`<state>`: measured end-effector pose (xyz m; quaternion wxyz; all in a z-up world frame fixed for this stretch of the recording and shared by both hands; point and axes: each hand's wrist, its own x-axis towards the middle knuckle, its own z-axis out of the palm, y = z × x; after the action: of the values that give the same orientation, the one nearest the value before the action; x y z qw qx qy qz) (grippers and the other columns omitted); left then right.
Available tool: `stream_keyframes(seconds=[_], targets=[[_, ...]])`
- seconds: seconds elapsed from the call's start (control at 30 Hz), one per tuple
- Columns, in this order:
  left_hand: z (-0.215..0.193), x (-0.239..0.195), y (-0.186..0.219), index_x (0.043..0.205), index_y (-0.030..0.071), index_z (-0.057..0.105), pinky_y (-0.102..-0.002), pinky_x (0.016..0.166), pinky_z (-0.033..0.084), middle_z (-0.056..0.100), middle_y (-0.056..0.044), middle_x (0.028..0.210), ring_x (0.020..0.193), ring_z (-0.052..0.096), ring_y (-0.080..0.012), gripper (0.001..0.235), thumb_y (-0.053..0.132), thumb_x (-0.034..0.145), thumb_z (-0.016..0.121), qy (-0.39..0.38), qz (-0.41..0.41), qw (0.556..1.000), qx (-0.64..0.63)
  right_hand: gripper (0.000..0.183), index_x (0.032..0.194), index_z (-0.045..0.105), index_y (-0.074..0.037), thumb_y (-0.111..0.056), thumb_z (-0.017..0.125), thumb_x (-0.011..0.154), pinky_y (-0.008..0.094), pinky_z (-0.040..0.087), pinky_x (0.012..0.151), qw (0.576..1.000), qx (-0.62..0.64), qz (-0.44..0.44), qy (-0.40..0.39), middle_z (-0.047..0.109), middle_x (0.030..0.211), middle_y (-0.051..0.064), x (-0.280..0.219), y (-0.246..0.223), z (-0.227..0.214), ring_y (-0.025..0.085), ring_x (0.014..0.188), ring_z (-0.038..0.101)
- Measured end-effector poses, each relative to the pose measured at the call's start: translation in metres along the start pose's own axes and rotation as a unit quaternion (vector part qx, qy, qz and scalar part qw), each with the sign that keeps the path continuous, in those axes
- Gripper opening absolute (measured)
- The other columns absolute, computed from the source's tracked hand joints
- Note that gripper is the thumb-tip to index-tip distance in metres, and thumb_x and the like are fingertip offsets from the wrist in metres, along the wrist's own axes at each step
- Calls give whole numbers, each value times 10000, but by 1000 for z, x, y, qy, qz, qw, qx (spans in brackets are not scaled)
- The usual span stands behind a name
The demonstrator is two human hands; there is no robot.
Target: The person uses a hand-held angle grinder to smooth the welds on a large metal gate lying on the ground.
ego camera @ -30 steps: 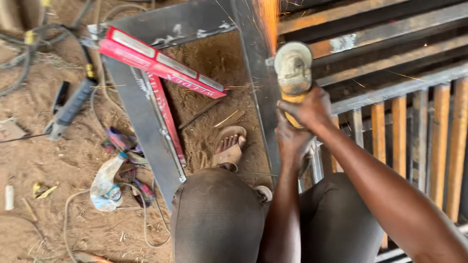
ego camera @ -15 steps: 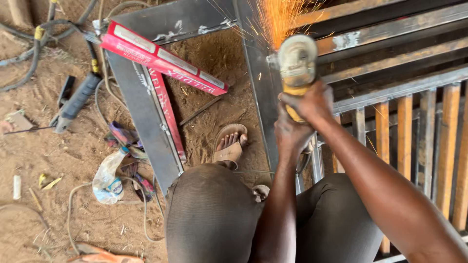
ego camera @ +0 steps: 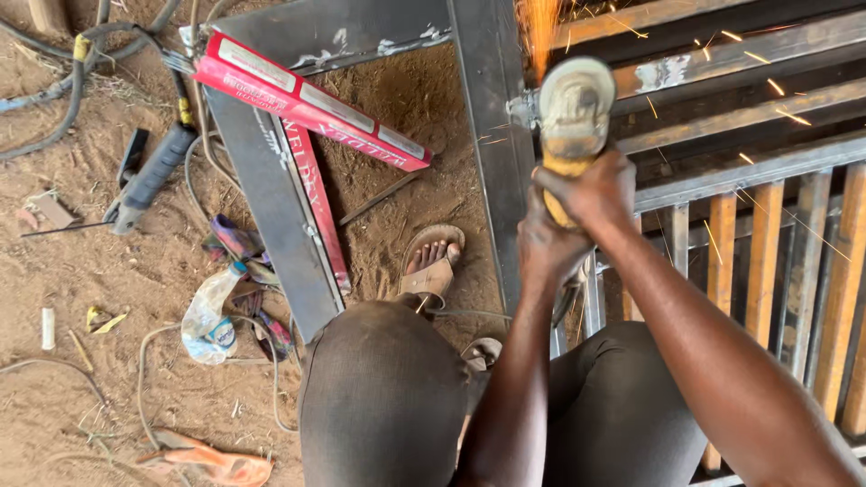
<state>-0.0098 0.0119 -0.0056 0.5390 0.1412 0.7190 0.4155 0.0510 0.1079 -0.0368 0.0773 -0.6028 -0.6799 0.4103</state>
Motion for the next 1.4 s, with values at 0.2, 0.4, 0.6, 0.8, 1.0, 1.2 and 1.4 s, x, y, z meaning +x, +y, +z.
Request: stream_keyframes(seconds=[0.2,0.4,0.6,0.8,1.0,1.2,1.4], targets=[[-5,-12,6,1423,52,452,-487,874,602,759,-257,1058,992,750,-431,896,353,682,856,64,47,997,-3,655,1147,674,21,-397,922,707,366,633,836,998,-54,-6,-10,771,1054,143,-2,-6,1,237,927,785],[-9,1,13,1499,52,338,-457,888,607,744,-232,1107,978,766,-392,1052,376,647,863,32,2,999,-2,618,1162,699,-8,-385,874,705,363,638,817,998,-59,-30,-11,775,1043,142,4,-32,-3,222,894,783],[-27,9,16,1504,5,360,-473,934,591,719,-270,1163,1042,737,-402,1090,361,624,895,22,31,999,27,562,1109,718,-5,-372,896,722,375,641,812,996,-87,-9,15,780,1027,153,4,-48,2,221,892,785],[-29,8,18,1509,36,392,-496,920,588,737,-278,1117,1043,732,-421,1018,367,673,869,12,10,999,35,492,1101,719,10,-294,881,749,357,625,802,999,-14,-36,7,780,1014,124,-2,-56,-1,202,865,764],[-27,10,17,1437,58,441,-473,880,605,749,-268,1077,1022,747,-398,920,370,684,868,9,36,999,27,456,1111,733,-11,-279,872,770,339,611,804,1000,4,-13,25,786,1038,101,-7,-61,-6,172,891,762],[-22,7,12,1346,65,551,-433,871,620,792,-205,1083,996,782,-326,803,384,681,867,-4,11,1000,5,554,1156,706,-2,-320,925,759,345,610,821,998,1,-58,21,776,1057,121,-7,-50,-7,192,912,762],[-22,5,14,1389,73,482,-444,886,626,768,-211,1097,970,781,-345,849,322,674,865,-11,51,999,-11,514,1093,710,6,-328,910,756,360,632,781,999,14,-21,27,782,1004,146,-8,-40,-5,232,862,770]])
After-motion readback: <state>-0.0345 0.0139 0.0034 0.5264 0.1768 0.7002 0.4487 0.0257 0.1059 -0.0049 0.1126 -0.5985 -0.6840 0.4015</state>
